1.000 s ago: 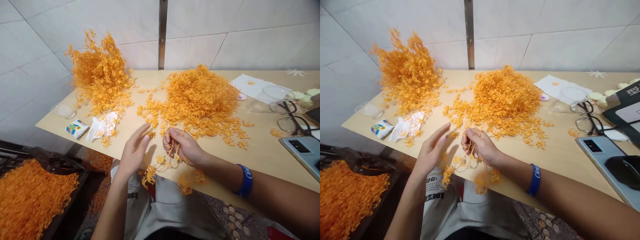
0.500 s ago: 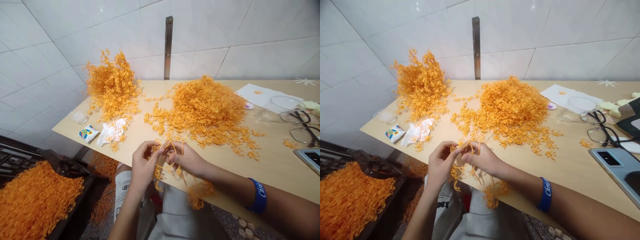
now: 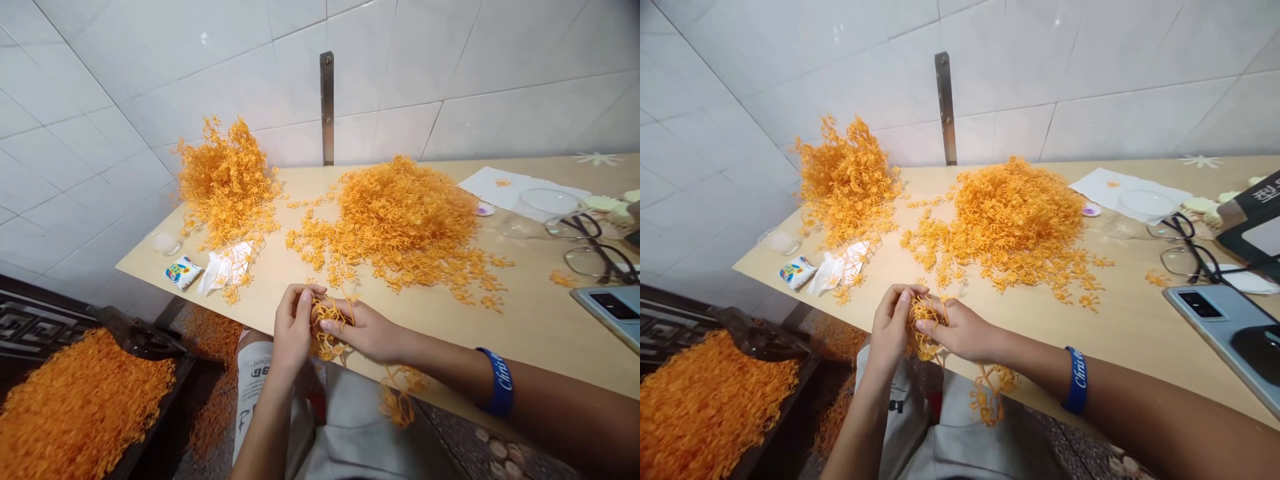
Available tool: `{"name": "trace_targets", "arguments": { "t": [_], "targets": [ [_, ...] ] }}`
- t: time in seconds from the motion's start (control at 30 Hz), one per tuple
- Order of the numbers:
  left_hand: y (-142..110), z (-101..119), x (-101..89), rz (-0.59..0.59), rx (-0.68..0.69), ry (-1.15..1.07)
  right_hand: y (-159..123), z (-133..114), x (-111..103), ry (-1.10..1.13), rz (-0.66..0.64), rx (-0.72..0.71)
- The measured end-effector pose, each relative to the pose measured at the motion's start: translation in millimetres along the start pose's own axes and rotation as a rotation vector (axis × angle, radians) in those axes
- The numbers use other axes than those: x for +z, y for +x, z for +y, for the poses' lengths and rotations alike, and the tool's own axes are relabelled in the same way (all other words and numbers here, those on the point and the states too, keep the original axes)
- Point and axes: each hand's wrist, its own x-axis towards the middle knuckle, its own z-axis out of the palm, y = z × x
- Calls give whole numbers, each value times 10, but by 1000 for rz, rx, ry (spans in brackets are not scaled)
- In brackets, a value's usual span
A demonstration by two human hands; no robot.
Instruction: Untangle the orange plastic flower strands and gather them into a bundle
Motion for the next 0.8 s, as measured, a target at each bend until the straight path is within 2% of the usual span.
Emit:
{"name": "trace_targets", "arguments": {
  "t": [0.1, 0.17, 0.23, 0.3, 0.43, 0.5, 0.6, 0.67, 0.73, 0.8],
  "targets": [
    [-58, -23, 20, -77, -75, -196, 4, 4, 12, 37, -2, 9],
    [-78, -36, 54, -158, -105, -232, 8, -11, 19, 0, 57, -30],
    [-81, -52, 78, -179, -109, -216, 10, -32, 25, -70, 103, -90],
    [-73, -69, 77, -180, -96, -246, 10, -40, 32, -132, 69, -117],
    [-59, -93, 41, -275, -60, -270, 1, 11, 53, -178, -32, -55],
    [-67, -105, 49, -197, -16, -138, -6, 50, 66, -206, -27, -38],
    [-107, -136, 104, 23, 50, 93, -17, 80, 82, -256, -16, -21],
    [-138, -157, 145, 138, 66, 171, -22, 74, 87, -254, 0, -22],
    [-156, -167, 170, 208, 72, 204, -22, 51, 85, -213, 32, -34],
    [-149, -162, 173, 223, 62, 214, -15, 24, 78, -152, 54, -39]
  ]
}}
